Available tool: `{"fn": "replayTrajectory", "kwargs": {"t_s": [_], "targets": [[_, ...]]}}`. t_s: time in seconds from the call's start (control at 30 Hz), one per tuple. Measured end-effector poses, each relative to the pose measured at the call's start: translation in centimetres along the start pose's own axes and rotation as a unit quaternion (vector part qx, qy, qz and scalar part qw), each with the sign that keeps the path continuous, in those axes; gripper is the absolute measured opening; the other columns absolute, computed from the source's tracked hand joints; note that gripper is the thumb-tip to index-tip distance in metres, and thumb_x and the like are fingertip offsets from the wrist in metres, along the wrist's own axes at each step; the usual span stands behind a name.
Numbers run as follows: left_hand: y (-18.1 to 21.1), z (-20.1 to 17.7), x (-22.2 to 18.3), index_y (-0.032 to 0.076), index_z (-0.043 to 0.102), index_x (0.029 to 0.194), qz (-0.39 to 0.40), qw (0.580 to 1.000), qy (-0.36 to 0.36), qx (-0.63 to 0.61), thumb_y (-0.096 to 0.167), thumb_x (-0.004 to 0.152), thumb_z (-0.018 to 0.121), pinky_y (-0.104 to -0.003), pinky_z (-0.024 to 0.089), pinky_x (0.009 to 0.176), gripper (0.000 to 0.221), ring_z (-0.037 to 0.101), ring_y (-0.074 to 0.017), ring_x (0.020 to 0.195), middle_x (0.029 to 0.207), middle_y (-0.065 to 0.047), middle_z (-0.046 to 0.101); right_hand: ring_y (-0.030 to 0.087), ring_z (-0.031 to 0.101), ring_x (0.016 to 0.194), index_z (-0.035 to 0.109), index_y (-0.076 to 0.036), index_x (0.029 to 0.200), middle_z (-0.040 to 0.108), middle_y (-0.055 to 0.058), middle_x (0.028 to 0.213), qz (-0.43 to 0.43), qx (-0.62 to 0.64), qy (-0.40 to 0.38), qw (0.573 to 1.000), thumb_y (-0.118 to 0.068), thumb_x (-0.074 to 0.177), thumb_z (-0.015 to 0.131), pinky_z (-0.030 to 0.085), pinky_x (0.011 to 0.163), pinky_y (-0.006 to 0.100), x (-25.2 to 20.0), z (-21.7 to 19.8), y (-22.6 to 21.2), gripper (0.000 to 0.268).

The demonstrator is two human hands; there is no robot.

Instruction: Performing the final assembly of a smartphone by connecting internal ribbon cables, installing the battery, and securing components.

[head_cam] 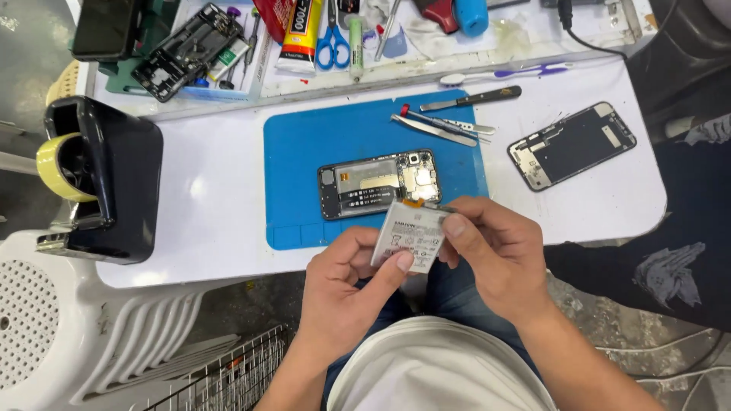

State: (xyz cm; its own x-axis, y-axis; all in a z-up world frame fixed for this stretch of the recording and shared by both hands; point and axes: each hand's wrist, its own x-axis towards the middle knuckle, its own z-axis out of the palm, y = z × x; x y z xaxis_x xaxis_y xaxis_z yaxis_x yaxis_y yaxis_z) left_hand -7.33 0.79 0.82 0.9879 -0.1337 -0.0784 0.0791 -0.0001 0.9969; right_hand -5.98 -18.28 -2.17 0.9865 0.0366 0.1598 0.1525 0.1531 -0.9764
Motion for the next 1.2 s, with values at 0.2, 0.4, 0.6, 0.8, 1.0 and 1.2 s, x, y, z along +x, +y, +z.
{"fn": "replayTrajectory", "kwargs": {"t_s": [0.2,0.4,0.6,0.8,1.0,1.2], "targets": [[-0.8,0.1,0.0,0.001,0.067,0.116,-0.008,0.999,-0.010,-0.039,0.021,0.093,0.070,-0.030,0.072,0.072,0.031,0.078,-0.0169,0.080,0.100,-0.013,0.082,0.021,0.060,0.065,0.066,0.003,0.108,0.069,0.015,0.088,0.038,0.013,0.001,0.999,-0.022,0.103,0.059,0.054,0.057,0.030,-0.4,-0.3,0.6,0.027],[-1.1,-0.3,-0.7,0.009,0.072,0.116,0.196,0.957,0.040,0.209,0.012,0.099,0.064,-0.029,0.061,0.094,0.019,0.078,-0.0187,0.104,0.116,-0.007,0.079,0.020,0.062,0.069,0.068,0.000,0.116,0.071,0.014,0.097,0.005,-0.004,-0.010,1.000,-0.022,0.101,0.062,0.054,0.058,0.027,-0.2,0.7,0.0,0.027],[-2.7,-0.8,0.5,0.004,0.070,0.112,0.499,0.750,0.154,0.406,0.001,0.105,0.056,-0.045,0.071,0.082,0.016,0.076,-0.0484,0.106,0.115,-0.019,0.071,0.041,0.070,0.064,0.066,0.007,0.128,0.076,0.028,0.102,0.149,0.337,-0.013,0.930,-0.026,0.106,0.050,0.061,0.055,0.045,-1.7,-0.1,2.0,0.043],[-4.1,-1.3,-0.3,0.000,0.053,0.133,0.368,0.904,0.041,0.214,-0.009,0.105,0.036,-0.046,0.065,0.102,0.034,0.058,-0.0462,0.135,0.147,-0.034,0.042,0.026,0.064,0.058,0.057,0.008,0.130,0.071,0.019,0.089,0.131,0.160,0.024,0.978,-0.009,0.093,0.068,0.059,0.057,0.034,-2.1,0.6,1.4,0.042],[-2.7,-0.6,-1.6,-0.002,0.049,0.143,0.141,0.986,0.011,-0.088,0.019,0.107,0.053,-0.034,0.061,0.082,0.042,0.069,-0.0246,0.092,0.116,-0.023,0.071,0.023,0.063,0.065,0.056,0.008,0.133,0.073,0.020,0.100,0.121,0.115,0.010,0.986,-0.012,0.095,0.065,0.059,0.058,0.031,-1.8,0.5,0.8,0.044],[-2.9,0.1,-1.7,-0.003,0.042,0.151,0.101,0.985,-0.036,-0.138,0.000,0.095,0.070,-0.037,0.060,0.101,0.062,0.064,-0.0232,0.119,0.136,-0.018,0.064,0.024,0.066,0.081,0.057,0.006,0.131,0.072,0.020,0.107,0.107,0.112,0.023,0.988,-0.011,0.097,0.064,0.061,0.062,0.031,-2.0,0.7,1.0,0.039]]}}
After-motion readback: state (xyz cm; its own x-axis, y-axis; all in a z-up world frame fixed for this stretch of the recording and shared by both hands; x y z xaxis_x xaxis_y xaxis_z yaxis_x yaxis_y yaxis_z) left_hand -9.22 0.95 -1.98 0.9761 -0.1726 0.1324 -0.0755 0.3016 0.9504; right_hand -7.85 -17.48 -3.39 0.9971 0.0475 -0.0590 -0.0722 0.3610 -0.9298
